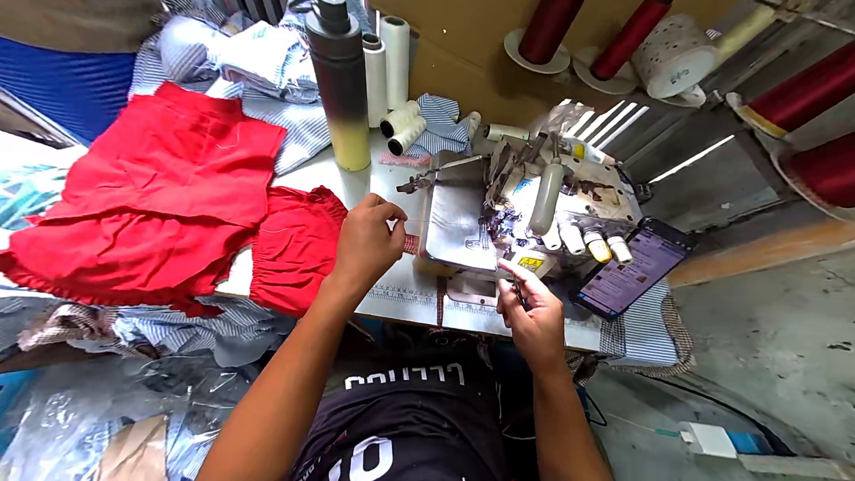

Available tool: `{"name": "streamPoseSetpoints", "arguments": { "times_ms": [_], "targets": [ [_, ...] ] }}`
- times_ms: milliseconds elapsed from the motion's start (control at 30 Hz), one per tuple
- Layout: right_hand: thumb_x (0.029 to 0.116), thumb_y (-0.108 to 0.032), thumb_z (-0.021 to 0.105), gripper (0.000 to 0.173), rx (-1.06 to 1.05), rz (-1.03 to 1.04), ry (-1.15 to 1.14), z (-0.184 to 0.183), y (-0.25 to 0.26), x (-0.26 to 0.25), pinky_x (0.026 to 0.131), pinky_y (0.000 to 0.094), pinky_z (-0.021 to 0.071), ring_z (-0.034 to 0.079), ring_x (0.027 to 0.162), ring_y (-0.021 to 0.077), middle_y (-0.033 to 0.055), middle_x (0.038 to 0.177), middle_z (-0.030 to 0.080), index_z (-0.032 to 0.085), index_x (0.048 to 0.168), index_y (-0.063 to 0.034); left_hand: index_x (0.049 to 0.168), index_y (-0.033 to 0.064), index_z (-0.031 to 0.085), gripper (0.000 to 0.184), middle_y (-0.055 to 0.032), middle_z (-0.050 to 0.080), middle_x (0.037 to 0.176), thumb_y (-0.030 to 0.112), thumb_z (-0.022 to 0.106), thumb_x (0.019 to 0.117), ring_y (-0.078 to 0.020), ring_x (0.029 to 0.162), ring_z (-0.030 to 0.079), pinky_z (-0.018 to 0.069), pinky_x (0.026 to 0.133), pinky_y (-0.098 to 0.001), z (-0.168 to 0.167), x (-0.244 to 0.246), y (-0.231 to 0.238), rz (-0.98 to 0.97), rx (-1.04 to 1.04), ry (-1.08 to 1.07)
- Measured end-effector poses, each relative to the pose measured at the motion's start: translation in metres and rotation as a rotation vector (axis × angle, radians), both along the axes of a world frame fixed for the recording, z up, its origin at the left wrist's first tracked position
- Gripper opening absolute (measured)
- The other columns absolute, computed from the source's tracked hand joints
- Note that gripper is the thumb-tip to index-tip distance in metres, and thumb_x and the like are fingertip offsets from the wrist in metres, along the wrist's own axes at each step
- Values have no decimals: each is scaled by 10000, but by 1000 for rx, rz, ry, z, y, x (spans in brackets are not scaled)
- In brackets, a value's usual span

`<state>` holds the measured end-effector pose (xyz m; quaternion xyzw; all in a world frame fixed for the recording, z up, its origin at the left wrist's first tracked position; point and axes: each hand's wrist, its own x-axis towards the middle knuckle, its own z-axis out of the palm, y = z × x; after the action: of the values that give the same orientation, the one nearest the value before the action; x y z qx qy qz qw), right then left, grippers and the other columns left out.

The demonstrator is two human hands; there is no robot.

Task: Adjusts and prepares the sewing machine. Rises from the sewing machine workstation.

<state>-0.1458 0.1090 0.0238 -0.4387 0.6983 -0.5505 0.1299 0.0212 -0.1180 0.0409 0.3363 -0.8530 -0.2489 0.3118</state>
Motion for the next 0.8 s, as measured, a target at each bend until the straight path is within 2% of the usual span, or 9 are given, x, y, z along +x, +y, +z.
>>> {"name": "streamPoseSetpoints", "arguments": {
  "times_ms": [67, 167, 267, 333, 400, 467, 533, 667, 800],
  "targets": [
    [1020, -71, 538, 286, -23, 2, -71, -10, 7, -1, 477, 200, 508, 581, 543, 53, 8, 741, 667, 672, 1242, 48, 1061, 32, 751, 162, -165, 678, 1080, 66, 669, 926, -281, 815, 674, 578, 720, -483, 7, -9, 2, -5, 34, -11],
    [1049, -73, 486, 273, -38, -28, -207, -23, 11, -2, 447, 200, 489, 561, 511, 60, 0, 683, 629, 680, 1191, 58, 1293, 27, 671, 394, -183, 650, 1274, 61, 673, 900, -290, 948, 697, 597, 794, -475, 24, -39, 16, -111, 65, 102],
    [1061, -68, 467, 269, -55, -46, -312, -33, 10, -2, 426, 190, 470, 544, 485, 53, -8, 657, 614, 673, 1179, 59, 1486, 65, 492, 585, -145, 612, 1375, 19, 634, 920, -223, 807, 691, 580, 650, -397, 46, -65, 38, -328, 270, 151],
    [1066, -70, 464, 271, -59, -41, -338, -38, 10, -3, 428, 197, 469, 543, 488, 63, 5, 659, 616, 670, 1178, 65, 1537, 87, 400, 688, -141, 650, 1322, -9, 631, 897, -202, 687, 671, 565, 581, -366, 39, -80, 40, -405, 395, 164],
    [1065, -73, 469, 272, -63, -34, -341, -41, 11, -4, 431, 199, 472, 547, 492, 66, 11, 661, 616, 675, 1174, 68, 1524, 73, 394, 697, -156, 714, 1135, -8, 663, 887, -228, 685, 691, 584, 612, -387, 30, -89, 36, -405, 412, 133],
    [1062, -72, 472, 268, -66, -23, -342, -42, 12, -4, 444, 196, 480, 555, 504, 62, 10, 665, 620, 677, 1171, 62, 1456, 44, 472, 584, -92, 744, 973, 59, 695, 916, -169, 732, 720, 615, 693, -351, 23, -96, 29, -373, 373, 101],
    [1059, -70, 471, 264, -58, -13, -339, -45, 12, -4, 454, 197, 485, 557, 511, 60, 4, 669, 619, 676, 1166, 57, 1352, 44, 564, 458, -43, 734, 857, 92, 716, 923, -126, 689, 695, 596, 671, -322, 18, -94, 29, -323, 327, 99],
    [1056, -69, 484, 261, -35, -8, -332, -46, 9, -5, 456, 201, 485, 558, 516, 64, 11, 673, 620, 683, 1161, 65, 1052, 66, 701, 120, -51, 696, 805, 70, 722, 934, -146, 644, 661, 574, 594, -338, 18, -77, 43, -266, 167, 190],
    [1047, -70, 493, 255, -11, -16, -296, -46, 8, -4, 451, 195, 486, 558, 510, 54, 4, 682, 630, 692, 1150, 53, 943, 69, 751, 57, -65, 674, 826, 44, 701, 929, -153, 704, 654, 563, 634, -325, 12, -81, 43, -255, 64, 217]
  ]
}}
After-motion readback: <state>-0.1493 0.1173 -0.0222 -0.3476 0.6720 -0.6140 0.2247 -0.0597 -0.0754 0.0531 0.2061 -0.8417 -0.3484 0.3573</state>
